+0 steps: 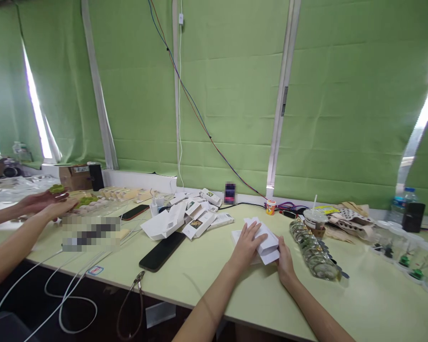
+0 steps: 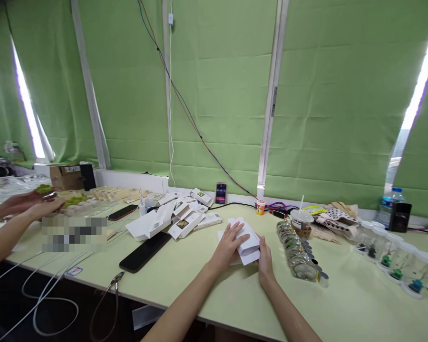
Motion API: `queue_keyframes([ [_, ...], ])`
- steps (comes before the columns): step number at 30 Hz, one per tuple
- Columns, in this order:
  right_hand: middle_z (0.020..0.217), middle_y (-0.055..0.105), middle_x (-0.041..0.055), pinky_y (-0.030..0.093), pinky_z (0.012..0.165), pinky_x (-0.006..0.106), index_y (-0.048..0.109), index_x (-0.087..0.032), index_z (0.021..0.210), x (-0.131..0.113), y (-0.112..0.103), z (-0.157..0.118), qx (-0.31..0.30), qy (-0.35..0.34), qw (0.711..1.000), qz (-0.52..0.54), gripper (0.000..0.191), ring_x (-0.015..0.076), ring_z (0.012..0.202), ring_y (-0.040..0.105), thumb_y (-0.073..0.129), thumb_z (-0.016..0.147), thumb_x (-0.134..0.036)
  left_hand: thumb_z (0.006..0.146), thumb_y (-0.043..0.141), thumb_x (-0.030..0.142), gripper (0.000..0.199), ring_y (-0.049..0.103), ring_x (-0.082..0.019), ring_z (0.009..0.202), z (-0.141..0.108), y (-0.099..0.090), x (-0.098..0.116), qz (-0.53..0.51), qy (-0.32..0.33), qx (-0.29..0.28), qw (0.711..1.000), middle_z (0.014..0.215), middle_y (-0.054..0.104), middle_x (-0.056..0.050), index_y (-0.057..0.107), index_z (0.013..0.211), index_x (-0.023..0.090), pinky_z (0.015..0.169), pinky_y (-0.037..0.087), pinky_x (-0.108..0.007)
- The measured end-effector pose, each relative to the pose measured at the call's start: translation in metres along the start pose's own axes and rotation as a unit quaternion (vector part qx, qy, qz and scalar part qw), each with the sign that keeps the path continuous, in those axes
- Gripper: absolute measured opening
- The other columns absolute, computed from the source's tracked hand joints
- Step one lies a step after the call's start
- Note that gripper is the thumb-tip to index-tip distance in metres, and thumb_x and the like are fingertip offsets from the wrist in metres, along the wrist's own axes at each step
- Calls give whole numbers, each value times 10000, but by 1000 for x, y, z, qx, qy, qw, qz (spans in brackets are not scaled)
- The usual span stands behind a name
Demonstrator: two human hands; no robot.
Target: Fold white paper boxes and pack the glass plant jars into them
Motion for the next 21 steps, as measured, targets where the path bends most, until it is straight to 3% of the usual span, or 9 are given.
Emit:
queue_keyframes([
  [4,1020,707,85,464,557,277,592,-162,1207,-1,-1,1,-4,-7,1000,-1,754,233,787,645,513,704,-719,800,442,-1,562,287,-253,1360,-2,3,-4,13,8,-8,1000,1407,417,-128,465,1303,249,1110,186,-555],
  [11,868,712,60,377,445,248,473,-204,1334,-11,5,-8,-16,-16,999,-28,790,172,559,574,490,730,-712,833,433,18,509,369,-253,1316,-4,6,-8,-20,4,3,1000,1283,543,-111,494,1275,264,1107,208,-545],
  [17,932,688,58,315,374,225,471,-246,1322,-16,8,-12,-20,-32,999,-20,733,133,492,511,478,748,-702,839,454,60,480,367,-252,1318,-4,8,-11,-76,-31,-3,997,1318,523,-108,500,1278,248,1114,213,-529],
  [21,792,681,31,300,378,236,437,-245,1349,-13,9,-12,-24,-20,999,-15,767,128,443,463,469,743,-715,809,460,47,492,415,-237,1285,-5,5,-19,-119,-69,22,990,1303,547,-76,528,1250,253,1110,254,-502],
])
Point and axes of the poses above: each hand's wrist, its own z-axis towards the middle knuckle, its own y-axis out of the palm, x = y × z, the point moved 8 cm from there along z, towards the middle knuckle
